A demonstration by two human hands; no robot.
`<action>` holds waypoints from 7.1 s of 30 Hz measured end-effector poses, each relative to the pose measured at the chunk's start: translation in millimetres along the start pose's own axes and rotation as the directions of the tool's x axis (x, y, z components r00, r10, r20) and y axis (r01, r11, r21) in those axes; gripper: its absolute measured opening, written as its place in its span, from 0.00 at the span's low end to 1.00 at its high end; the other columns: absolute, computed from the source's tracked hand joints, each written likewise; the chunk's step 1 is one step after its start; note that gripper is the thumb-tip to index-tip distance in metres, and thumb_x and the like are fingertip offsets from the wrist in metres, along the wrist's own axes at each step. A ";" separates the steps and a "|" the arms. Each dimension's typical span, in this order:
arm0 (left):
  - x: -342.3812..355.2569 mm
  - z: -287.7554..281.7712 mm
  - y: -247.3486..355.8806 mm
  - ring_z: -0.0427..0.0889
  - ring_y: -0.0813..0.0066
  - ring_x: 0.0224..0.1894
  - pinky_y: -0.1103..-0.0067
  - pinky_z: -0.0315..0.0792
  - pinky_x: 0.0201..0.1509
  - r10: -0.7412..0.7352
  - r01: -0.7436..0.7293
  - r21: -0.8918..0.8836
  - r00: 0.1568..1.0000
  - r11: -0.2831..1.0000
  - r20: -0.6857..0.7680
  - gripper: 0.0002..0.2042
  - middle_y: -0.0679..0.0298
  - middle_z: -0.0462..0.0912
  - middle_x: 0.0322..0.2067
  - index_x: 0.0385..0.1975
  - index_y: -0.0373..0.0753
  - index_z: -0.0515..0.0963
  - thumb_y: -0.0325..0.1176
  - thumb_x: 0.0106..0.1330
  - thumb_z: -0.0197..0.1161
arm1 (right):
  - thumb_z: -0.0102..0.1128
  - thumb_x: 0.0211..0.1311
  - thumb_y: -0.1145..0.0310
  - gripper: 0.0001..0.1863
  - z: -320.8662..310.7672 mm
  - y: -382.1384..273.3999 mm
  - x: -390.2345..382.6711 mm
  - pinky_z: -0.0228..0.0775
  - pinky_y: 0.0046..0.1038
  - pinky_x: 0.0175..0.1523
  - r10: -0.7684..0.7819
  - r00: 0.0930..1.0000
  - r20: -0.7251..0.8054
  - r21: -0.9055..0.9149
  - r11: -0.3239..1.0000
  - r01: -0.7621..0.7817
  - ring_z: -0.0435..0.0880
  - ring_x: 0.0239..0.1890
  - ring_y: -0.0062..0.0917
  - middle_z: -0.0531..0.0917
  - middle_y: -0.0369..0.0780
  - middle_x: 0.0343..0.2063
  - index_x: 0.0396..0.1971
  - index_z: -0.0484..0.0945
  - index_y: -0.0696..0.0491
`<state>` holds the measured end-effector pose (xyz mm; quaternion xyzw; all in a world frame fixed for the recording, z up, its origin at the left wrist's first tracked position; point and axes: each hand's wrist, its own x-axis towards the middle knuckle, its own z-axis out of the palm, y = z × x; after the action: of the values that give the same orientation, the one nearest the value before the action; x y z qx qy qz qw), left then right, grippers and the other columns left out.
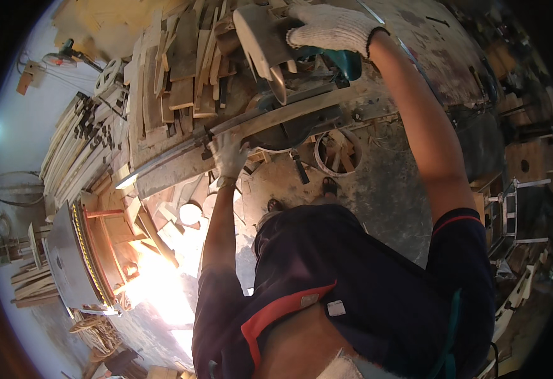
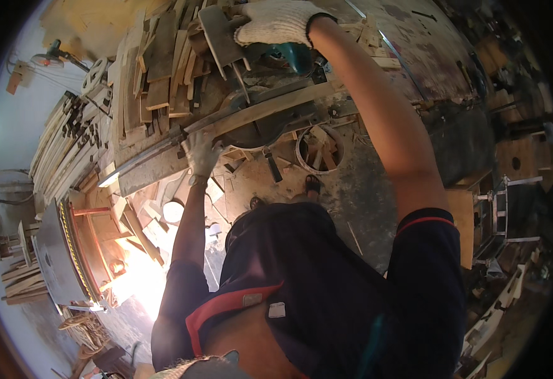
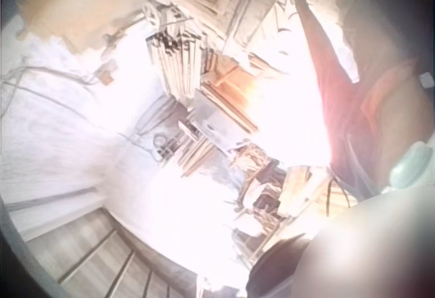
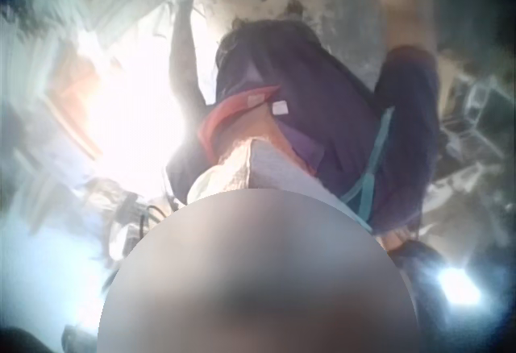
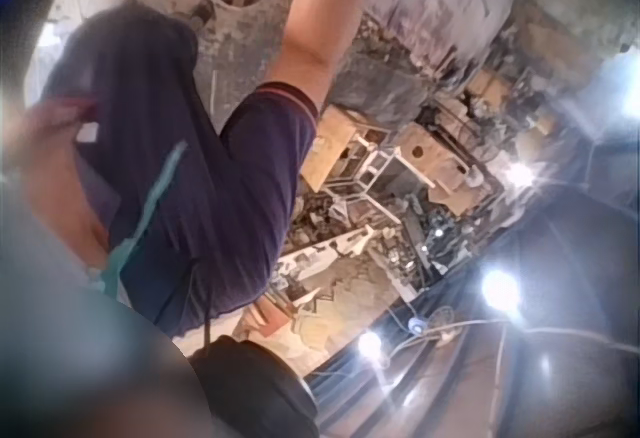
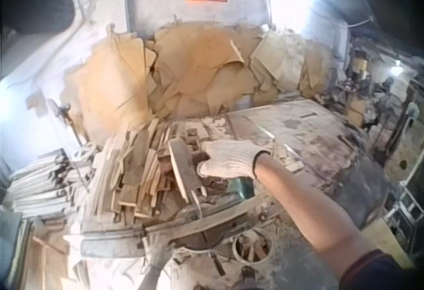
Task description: The person uses a circular saw to cut multiple pieces of wood on a workbench, then uses an angle grinder to smooth the edges of the cut pieces. The person handles the wood pieces one at a time, adjusting their position before each cut and grind.
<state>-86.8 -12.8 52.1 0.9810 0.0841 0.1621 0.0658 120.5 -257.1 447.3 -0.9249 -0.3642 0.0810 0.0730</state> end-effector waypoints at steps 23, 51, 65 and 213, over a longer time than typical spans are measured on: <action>21.1 42.8 -7.4 0.77 0.55 0.55 0.52 0.69 0.61 0.087 -0.092 -0.037 0.990 0.995 -0.110 0.17 0.60 0.80 0.48 0.40 0.47 0.85 0.45 0.53 0.78 | 0.62 0.60 0.71 0.31 122.0 5.3 -98.0 0.82 0.35 0.44 0.409 0.904 0.128 0.680 0.627 -0.380 0.88 0.33 0.28 0.85 0.45 0.36 0.65 0.70 0.56; 23.5 35.0 -5.5 0.79 0.61 0.48 0.58 0.69 0.53 0.109 -0.126 -0.114 0.984 0.985 -0.140 0.19 0.66 0.80 0.40 0.35 0.51 0.84 0.41 0.42 0.81 | 0.73 0.54 0.75 0.36 350.5 46.5 -160.5 0.84 0.33 0.43 0.407 0.911 -0.067 0.728 0.644 -0.234 0.91 0.38 0.29 0.88 0.40 0.40 0.64 0.68 0.57; 22.5 21.4 13.3 0.78 0.51 0.54 0.56 0.69 0.60 0.092 -0.113 -0.106 0.979 0.988 -0.183 0.16 0.58 0.84 0.50 0.36 0.42 0.84 0.45 0.56 0.77 | 0.63 0.61 0.70 0.22 85.2 29.9 -78.6 0.79 0.37 0.37 0.204 0.978 0.042 0.723 0.670 -0.171 0.88 0.32 0.33 0.84 0.47 0.31 0.55 0.72 0.57; 27.4 42.5 14.7 0.74 0.56 0.59 0.46 0.65 0.64 0.024 -0.021 -0.163 1.000 0.986 0.014 0.19 0.62 0.76 0.50 0.43 0.51 0.83 0.43 0.51 0.79 | 0.67 0.57 0.81 0.32 343.6 34.4 -160.1 0.82 0.30 0.44 0.473 0.868 -0.150 0.760 0.617 -0.205 0.89 0.40 0.28 0.88 0.42 0.43 0.63 0.68 0.59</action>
<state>-45.1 -26.4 22.9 0.9745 0.0589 0.1613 0.1447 -42.1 -365.6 120.6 -0.8715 -0.0999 0.0713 0.4748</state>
